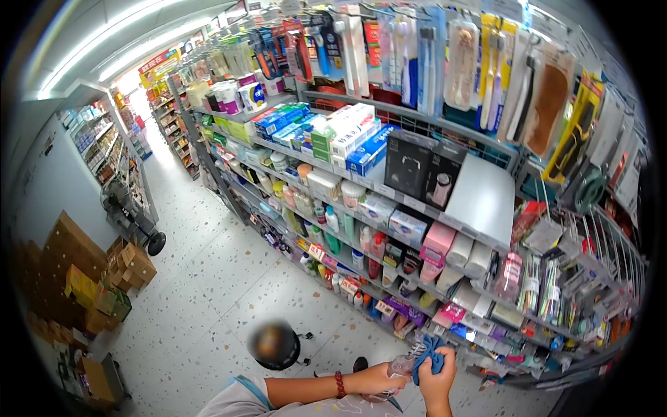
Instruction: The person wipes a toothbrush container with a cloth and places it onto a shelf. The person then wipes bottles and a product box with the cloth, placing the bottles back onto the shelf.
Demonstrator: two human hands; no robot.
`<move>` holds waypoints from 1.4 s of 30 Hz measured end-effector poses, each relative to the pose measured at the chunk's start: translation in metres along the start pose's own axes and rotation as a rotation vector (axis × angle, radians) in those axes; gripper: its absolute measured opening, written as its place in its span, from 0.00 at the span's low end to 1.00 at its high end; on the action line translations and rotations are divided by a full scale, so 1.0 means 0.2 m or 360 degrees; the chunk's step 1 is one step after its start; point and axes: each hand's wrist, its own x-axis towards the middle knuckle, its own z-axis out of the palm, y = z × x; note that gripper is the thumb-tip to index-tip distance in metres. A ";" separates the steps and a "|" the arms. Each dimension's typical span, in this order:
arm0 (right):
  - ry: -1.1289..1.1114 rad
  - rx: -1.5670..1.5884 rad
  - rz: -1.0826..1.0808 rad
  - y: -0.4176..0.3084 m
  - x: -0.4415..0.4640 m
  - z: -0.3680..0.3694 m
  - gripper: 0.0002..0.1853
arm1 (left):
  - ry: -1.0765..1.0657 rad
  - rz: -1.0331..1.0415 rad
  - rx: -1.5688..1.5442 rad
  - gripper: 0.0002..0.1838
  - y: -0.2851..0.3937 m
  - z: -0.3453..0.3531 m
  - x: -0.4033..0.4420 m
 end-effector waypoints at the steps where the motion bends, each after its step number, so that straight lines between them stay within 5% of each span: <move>1: -0.0007 0.0001 -0.0026 -0.03 0.02 0.01 0.12 | 0.0030 -0.0041 0.0053 0.11 0.01 -0.02 0.02; 9: -0.0215 -0.0710 -0.0909 -0.20 0.31 0.01 0.17 | 0.0197 0.0231 -0.0018 0.08 -0.15 -0.11 0.31; 15: -0.0977 -0.0706 -0.1179 -0.24 0.62 -0.05 0.18 | -0.0017 -0.0026 0.0455 0.17 -0.13 -0.15 0.40; 21: -0.1931 -0.0627 -0.0683 -0.18 0.87 -0.05 0.19 | -0.0205 -0.0249 0.0626 0.19 0.16 -0.14 0.25; 23: -0.2632 -0.0202 -0.0057 -0.05 0.93 0.00 0.22 | -0.0255 0.0383 0.0945 0.18 0.00 -0.17 0.32; 25: -0.2764 -0.0052 0.0060 0.03 0.89 0.04 0.21 | -0.0158 0.0380 0.0965 0.18 0.02 -0.17 0.25; 27: -0.2089 0.0872 0.1063 0.10 0.79 0.07 0.18 | -0.0055 0.0375 0.0981 0.19 0.04 -0.19 0.18; 30: -0.1696 0.1402 0.1213 0.09 0.70 0.19 0.18 | -0.0012 0.0210 0.0778 0.23 0.04 -0.24 0.11; 33: -0.1243 0.1900 0.1384 0.06 0.56 0.33 0.20 | 0.0093 0.0539 0.0437 0.26 -0.06 -0.25 0.07; 35: -0.1017 0.2230 0.0894 0.05 0.48 0.42 0.19 | 0.0070 0.0448 0.0260 0.29 -0.08 -0.26 0.06; 40: -0.0900 0.2113 0.0879 -0.05 0.44 0.35 0.17 | -0.0079 0.0108 0.0104 0.28 -0.08 -0.28 0.06; 42: 0.0036 0.1391 0.0593 -0.13 0.37 0.36 0.12 | -0.0076 -0.0001 -0.0124 0.26 -0.15 -0.32 0.12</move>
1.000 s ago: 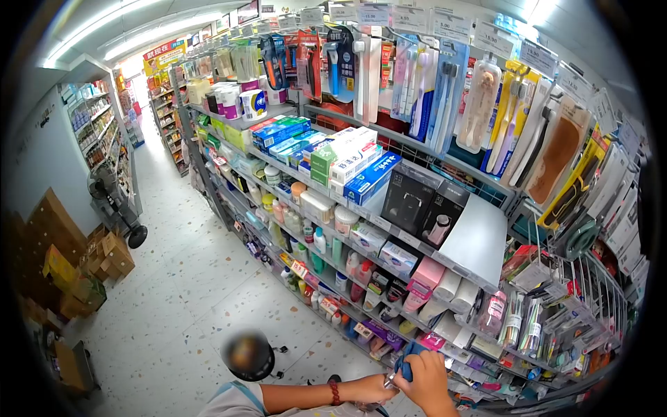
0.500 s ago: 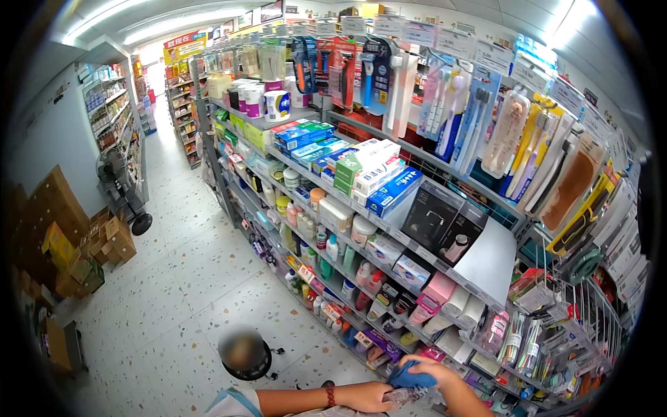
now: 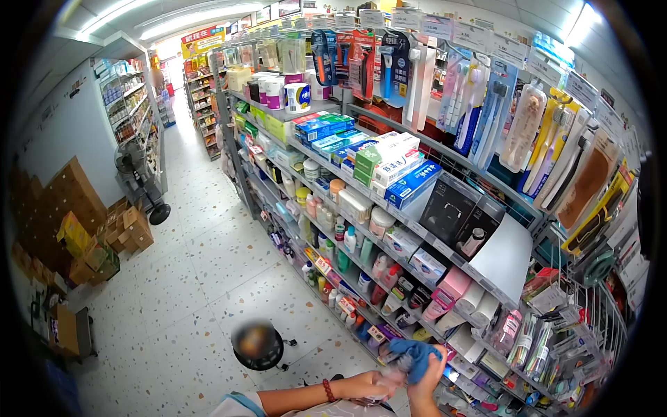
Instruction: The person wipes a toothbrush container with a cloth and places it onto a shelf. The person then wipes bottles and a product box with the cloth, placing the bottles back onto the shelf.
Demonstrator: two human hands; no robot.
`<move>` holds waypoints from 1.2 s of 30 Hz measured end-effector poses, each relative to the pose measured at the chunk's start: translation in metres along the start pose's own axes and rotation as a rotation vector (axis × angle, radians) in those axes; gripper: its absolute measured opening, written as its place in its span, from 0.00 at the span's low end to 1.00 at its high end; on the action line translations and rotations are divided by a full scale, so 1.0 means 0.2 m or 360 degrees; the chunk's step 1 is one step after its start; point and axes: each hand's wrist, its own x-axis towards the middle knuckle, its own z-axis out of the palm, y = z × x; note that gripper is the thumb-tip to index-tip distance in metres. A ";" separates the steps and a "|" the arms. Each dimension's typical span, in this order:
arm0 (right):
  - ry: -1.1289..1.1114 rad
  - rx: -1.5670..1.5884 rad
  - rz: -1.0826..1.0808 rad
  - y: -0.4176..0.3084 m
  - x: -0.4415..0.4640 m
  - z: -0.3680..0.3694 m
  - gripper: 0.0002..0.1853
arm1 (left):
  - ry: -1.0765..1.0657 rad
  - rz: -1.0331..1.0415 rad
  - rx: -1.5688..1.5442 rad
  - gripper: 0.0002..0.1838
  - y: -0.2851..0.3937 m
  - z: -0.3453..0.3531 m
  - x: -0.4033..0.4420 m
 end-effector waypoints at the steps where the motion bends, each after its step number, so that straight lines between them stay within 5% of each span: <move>1: 0.0006 -0.0004 -0.0002 0.02 -0.04 -0.02 0.12 | -0.0007 -0.0001 -0.0002 0.26 0.05 0.04 -0.03; 3: -0.0660 -0.1484 -0.1171 0.05 -0.12 -0.08 0.11 | 0.0403 0.0108 -0.0318 0.22 0.07 0.11 -0.03; 4: -0.0640 -0.1491 -0.1170 0.04 -0.12 -0.08 0.11 | 0.0584 0.0217 -0.0338 0.20 0.04 0.12 0.01; 6: -0.0776 -0.1532 -0.1406 -0.01 -0.14 -0.06 0.14 | 0.0406 0.0245 -0.0223 0.21 -0.03 0.07 0.05; 9: -0.0504 -0.1508 -0.1372 -0.11 0.00 -0.03 0.13 | -0.0004 0.0072 -0.0084 0.22 -0.01 0.05 0.06; 13: -0.0565 -0.1627 -0.1348 -0.22 0.02 0.01 0.12 | 0.0142 0.0259 0.0044 0.35 0.17 0.18 -0.01; 15: -0.0810 -0.1923 -0.1523 -0.24 -0.09 0.04 0.12 | 0.0464 0.0464 0.0683 0.47 0.11 0.16 0.00; 19: -0.0753 -0.1440 -0.1110 -0.11 -0.11 -0.11 0.17 | 0.0272 0.0590 0.0198 0.55 0.08 0.14 -0.04; 20: -0.0734 -0.1377 -0.1180 -0.08 -0.09 -0.14 0.20 | 0.0269 0.0587 0.0197 0.55 0.06 0.12 -0.05; 23: -0.0649 -0.1576 -0.1212 -0.04 -0.16 -0.14 0.18 | 0.0031 0.0307 -0.0845 0.47 -0.03 0.11 -0.04; 24: -0.0935 -0.1702 -0.1312 -0.04 -0.20 -0.14 0.19 | 0.0173 0.0428 -0.0873 0.46 -0.07 0.15 -0.02; 25: -0.1330 -0.1720 -0.1397 -0.06 -0.24 -0.12 0.20 | 0.0151 0.0109 -0.1260 0.45 -0.01 0.14 -0.08; 27: -0.1814 -0.1513 -0.1466 -0.07 -0.32 -0.06 0.21 | 0.0402 0.0265 -0.1144 0.45 0.10 0.19 -0.19; 36: -0.2131 -0.1364 -0.1378 -0.13 -0.34 -0.10 0.21 | 0.0501 0.0518 -0.1613 0.35 -0.04 0.25 -0.30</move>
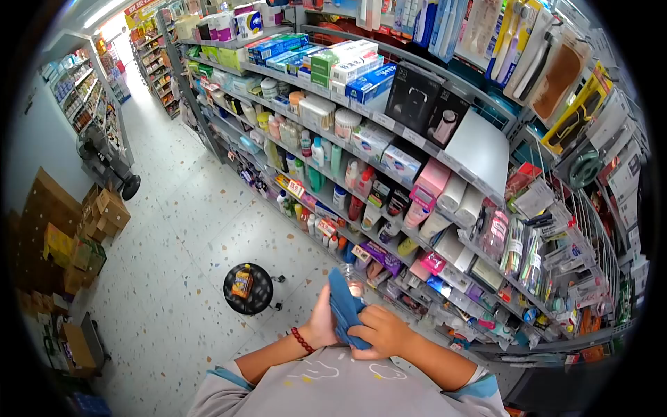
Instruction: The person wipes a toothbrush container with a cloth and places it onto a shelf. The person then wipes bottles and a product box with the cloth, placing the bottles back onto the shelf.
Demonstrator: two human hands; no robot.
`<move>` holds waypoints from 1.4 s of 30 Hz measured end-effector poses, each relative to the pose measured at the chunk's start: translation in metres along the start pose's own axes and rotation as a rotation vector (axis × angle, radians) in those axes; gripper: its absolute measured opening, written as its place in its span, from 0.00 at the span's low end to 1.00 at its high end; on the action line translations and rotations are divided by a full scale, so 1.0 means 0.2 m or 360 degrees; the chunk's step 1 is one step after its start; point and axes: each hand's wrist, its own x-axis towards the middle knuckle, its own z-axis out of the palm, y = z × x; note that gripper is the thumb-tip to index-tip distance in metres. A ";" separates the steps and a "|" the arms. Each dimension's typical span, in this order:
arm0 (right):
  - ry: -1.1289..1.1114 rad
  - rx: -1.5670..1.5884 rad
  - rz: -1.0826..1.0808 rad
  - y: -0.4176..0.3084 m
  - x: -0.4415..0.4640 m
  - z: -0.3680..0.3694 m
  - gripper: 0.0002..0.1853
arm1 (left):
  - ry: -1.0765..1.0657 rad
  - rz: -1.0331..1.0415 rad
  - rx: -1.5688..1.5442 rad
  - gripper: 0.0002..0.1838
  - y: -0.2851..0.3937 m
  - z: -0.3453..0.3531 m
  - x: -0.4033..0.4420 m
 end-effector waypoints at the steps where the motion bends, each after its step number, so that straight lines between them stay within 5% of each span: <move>1: 0.0011 0.0028 -0.0055 -0.02 -0.02 0.01 0.21 | 0.0012 0.0075 0.0016 0.33 -0.01 -0.01 -0.03; 5: 0.0056 0.0011 -0.0024 -0.05 -0.06 0.10 0.21 | 0.0151 0.0220 -0.0123 0.31 -0.05 -0.07 -0.11; 8: 0.0157 -0.0163 0.0259 -0.02 0.04 0.09 0.20 | 0.0184 -0.0073 -0.0079 0.38 -0.07 -0.03 -0.22; 10: 0.0649 -0.0017 0.0547 0.01 0.12 0.09 0.17 | 0.0011 -0.0224 0.0038 0.44 -0.09 -0.07 -0.25; 13: 0.0633 0.0027 0.0532 -0.10 0.16 0.13 0.16 | -0.0136 -0.0248 -0.0085 0.42 -0.11 -0.11 -0.30; 15: 0.0503 0.0101 0.0559 -0.18 0.13 0.19 0.16 | 0.0299 -0.0060 -0.0024 0.43 -0.14 -0.06 -0.31; 20: -0.0043 0.0360 0.0277 -0.37 0.00 0.18 0.15 | 0.0246 0.0181 -0.0041 0.41 -0.19 -0.33 -0.29; 24: 0.0153 0.0217 0.0316 -0.27 -0.05 0.15 0.14 | 0.0295 0.0055 -0.0022 0.41 -0.18 -0.16 -0.26; 29: 0.0875 0.0128 0.0874 0.06 -0.07 0.12 0.11 | -0.0041 -0.0385 0.0137 0.43 -0.18 -0.01 -0.33; 31: 0.1064 0.1115 0.1452 -0.01 -0.06 0.17 0.08 | 0.0053 -0.0317 0.0316 0.41 -0.20 0.00 -0.34; 33: 0.1207 0.1210 0.1308 -0.10 -0.04 0.26 0.07 | 0.0157 -0.0243 0.0491 0.40 -0.20 0.03 -0.38; 35: 0.1219 0.1375 0.1517 -0.20 -0.07 0.27 0.09 | 0.0356 0.0110 0.0950 0.35 -0.17 0.06 -0.41; 38: 0.0655 0.0775 0.0896 -0.34 -0.11 0.26 0.14 | 0.0505 0.0320 0.0833 0.29 -0.16 -0.01 -0.40; 42: 0.0524 0.0485 0.0876 -0.39 -0.07 0.21 0.13 | 0.0517 0.0316 0.0976 0.26 -0.17 0.00 -0.47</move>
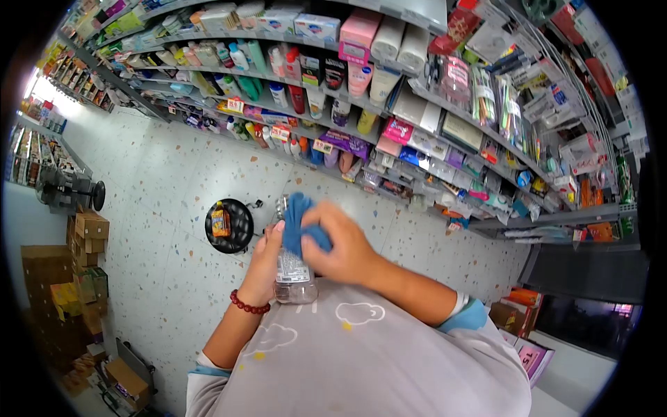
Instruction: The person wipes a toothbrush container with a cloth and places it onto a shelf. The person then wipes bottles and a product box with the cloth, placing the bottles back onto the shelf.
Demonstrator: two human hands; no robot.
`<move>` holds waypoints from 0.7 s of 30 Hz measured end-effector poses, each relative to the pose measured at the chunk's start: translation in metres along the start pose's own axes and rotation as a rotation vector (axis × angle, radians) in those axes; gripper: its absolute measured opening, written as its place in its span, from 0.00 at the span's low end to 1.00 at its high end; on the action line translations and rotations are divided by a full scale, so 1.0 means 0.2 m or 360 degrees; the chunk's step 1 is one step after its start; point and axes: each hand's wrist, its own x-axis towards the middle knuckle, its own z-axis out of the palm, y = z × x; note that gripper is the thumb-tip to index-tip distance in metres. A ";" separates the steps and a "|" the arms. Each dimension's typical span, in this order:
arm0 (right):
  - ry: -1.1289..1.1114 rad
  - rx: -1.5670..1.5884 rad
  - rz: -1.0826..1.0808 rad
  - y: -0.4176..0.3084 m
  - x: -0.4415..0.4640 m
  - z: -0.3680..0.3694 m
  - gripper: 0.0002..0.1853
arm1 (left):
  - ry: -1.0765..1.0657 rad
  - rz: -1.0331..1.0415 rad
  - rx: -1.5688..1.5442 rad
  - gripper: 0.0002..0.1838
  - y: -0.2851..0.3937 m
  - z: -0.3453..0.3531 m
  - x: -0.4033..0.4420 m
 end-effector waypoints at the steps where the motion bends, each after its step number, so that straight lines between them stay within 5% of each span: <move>1: 0.0328 0.0144 0.0049 0.05 0.06 0.03 0.13 | -0.0113 0.0007 0.0037 0.27 0.00 -0.01 -0.02; 2: 0.0660 0.0286 0.0101 0.09 0.09 0.04 0.12 | -0.0197 -0.0109 0.0186 0.28 0.03 -0.02 -0.04; 3: 0.0598 0.0515 0.0400 0.03 0.12 0.00 0.12 | -0.0116 -0.0045 0.0150 0.29 0.04 0.01 -0.05; 5: 0.0637 0.0900 0.0420 0.00 0.09 0.05 0.12 | -0.0267 -0.0099 0.0001 0.24 0.10 0.02 -0.05; 8: 0.0448 0.0512 0.0045 -0.05 -0.03 0.06 0.12 | 0.0047 -0.0007 -0.0408 0.27 0.22 0.29 -0.08; 14: 0.0060 0.0493 -0.0025 -0.16 -0.24 0.00 0.13 | -0.0049 0.0090 -0.0192 0.26 0.16 0.07 0.02; 19: 0.0276 0.0312 -0.0105 -0.07 -0.14 -0.09 0.13 | -0.0098 -0.0013 0.0143 0.24 0.13 0.18 0.03; 21: 0.0570 0.0618 0.0226 -0.10 -0.10 -0.10 0.12 | -0.0226 -0.0016 -0.0041 0.24 0.17 0.24 0.01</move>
